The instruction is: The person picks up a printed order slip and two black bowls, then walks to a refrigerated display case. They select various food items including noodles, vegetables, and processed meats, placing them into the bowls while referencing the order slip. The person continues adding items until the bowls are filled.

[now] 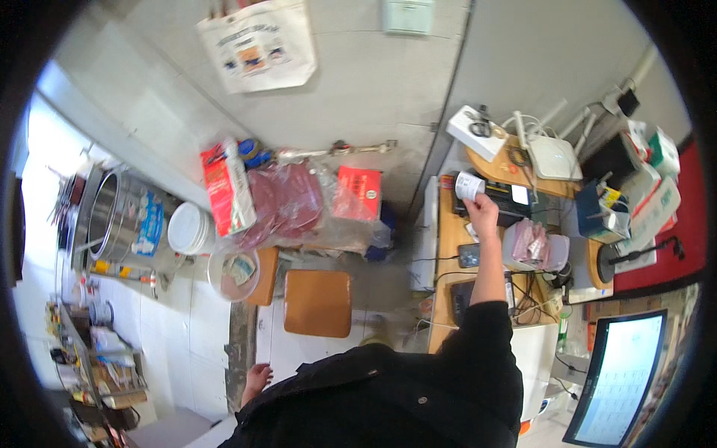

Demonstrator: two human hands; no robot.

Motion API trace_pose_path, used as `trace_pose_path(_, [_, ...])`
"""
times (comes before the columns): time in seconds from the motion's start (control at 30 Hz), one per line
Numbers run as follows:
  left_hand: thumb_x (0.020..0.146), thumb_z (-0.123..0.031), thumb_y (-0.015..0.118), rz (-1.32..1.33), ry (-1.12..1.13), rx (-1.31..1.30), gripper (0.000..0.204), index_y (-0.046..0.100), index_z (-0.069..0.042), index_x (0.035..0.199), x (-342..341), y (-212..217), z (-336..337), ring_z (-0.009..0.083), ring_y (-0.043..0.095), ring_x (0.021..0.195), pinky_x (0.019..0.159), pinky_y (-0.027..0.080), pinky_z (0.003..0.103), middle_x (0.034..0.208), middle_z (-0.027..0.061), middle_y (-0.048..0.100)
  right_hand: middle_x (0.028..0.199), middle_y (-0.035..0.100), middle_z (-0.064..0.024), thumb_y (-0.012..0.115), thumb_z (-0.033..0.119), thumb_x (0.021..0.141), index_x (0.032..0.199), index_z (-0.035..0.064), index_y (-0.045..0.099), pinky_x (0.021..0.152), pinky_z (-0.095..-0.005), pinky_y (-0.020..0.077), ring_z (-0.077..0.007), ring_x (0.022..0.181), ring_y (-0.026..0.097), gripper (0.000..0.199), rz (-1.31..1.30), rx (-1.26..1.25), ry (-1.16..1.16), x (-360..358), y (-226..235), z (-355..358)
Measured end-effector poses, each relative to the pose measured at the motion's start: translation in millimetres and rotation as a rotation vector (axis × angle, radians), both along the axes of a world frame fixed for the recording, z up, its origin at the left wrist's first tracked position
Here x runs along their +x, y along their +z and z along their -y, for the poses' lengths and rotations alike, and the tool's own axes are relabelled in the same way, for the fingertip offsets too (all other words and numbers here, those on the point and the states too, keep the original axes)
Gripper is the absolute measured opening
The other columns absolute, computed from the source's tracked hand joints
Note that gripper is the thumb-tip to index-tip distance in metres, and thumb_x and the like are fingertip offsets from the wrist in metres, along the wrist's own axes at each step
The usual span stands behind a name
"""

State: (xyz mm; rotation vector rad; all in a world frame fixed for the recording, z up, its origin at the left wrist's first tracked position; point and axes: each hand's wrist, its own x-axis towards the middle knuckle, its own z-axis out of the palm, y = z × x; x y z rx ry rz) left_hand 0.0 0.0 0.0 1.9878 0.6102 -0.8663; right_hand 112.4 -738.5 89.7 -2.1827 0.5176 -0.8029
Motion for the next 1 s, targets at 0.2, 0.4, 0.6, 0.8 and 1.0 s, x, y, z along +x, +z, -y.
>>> trace_pose_path(0.2, [0.083, -0.030, 0.058, 0.363, -0.453, 0.099, 0.029, 0.064, -0.006, 0.098, 9.7, 49.1, 18.5, 0.0289, 0.061, 0.091, 0.078, 0.048, 0.035, 0.095, 0.0145, 0.064, 0.062, 0.049, 0.0046, 0.063, 0.014, 0.081, 0.069, 0.0025, 0.057, 0.054, -0.0240, 0.0388, -0.0053, 0.061, 0.043, 0.017, -0.136, 0.505, 0.486, 9.3, 29.7, -282.8])
trace_pose_path(0.4, [0.090, -0.015, 0.047, 0.583, 0.052, -0.859, 0.031, 0.052, -0.001, 0.117, 10.8, 169.7, -63.1, 0.0112, 0.051, 0.085, 0.077, 0.043, 0.028, 0.101, 0.0054, 0.058, 0.070, 0.053, 0.0047, 0.055, 0.016, 0.089, 0.106, 0.0033, 0.058, 0.045, -0.0176, 0.0324, -0.0017, 0.051, 0.041, 0.022, -0.430, 0.883, 1.257, -35.7, 115.5, -575.4])
trace_pose_path(0.6, [0.089, -0.007, 0.042, 0.926, 0.374, -0.751, 0.039, 0.040, -0.004, 0.128, -65.8, 247.0, -224.0, 0.0185, 0.050, 0.109, 0.095, 0.038, 0.034, 0.120, 0.0081, 0.052, 0.070, 0.052, 0.0038, 0.054, 0.014, 0.089, 0.104, 0.0027, 0.058, 0.045, -0.0172, 0.0326, -0.0019, 0.051, 0.041, 0.019, -0.662, 0.789, 1.733, -85.8, 154.1, -800.0])
trace_pose_path(0.8, [0.096, -0.022, 0.033, 1.057, 0.909, -1.004, 0.037, 0.032, -0.004, 0.129, -132.7, 269.1, -357.3, 0.0274, 0.054, 0.103, 0.087, 0.047, 0.040, 0.122, 0.0162, 0.050, 0.069, 0.052, 0.0050, 0.056, 0.015, 0.088, 0.102, 0.0021, 0.058, 0.045, -0.0172, 0.0330, -0.0020, 0.051, 0.042, 0.019, -0.870, 0.598, 2.015, -128.4, 159.4, -961.7])
trace_pose_path(1.0, [0.096, -0.028, 0.030, 1.300, 1.119, -1.052, 0.043, 0.030, -0.005, 0.131, -169.1, 261.8, -466.4, 0.0339, 0.053, 0.105, 0.090, 0.045, 0.046, 0.128, 0.0210, 0.043, 0.091, 0.063, -0.0039, 0.057, 0.012, 0.086, 0.107, -0.0037, 0.058, 0.073, -0.0242, 0.0466, -0.0088, 0.082, 0.056, 0.026, -1.086, 0.283, 2.247, -135.2, 151.1, -1086.9])
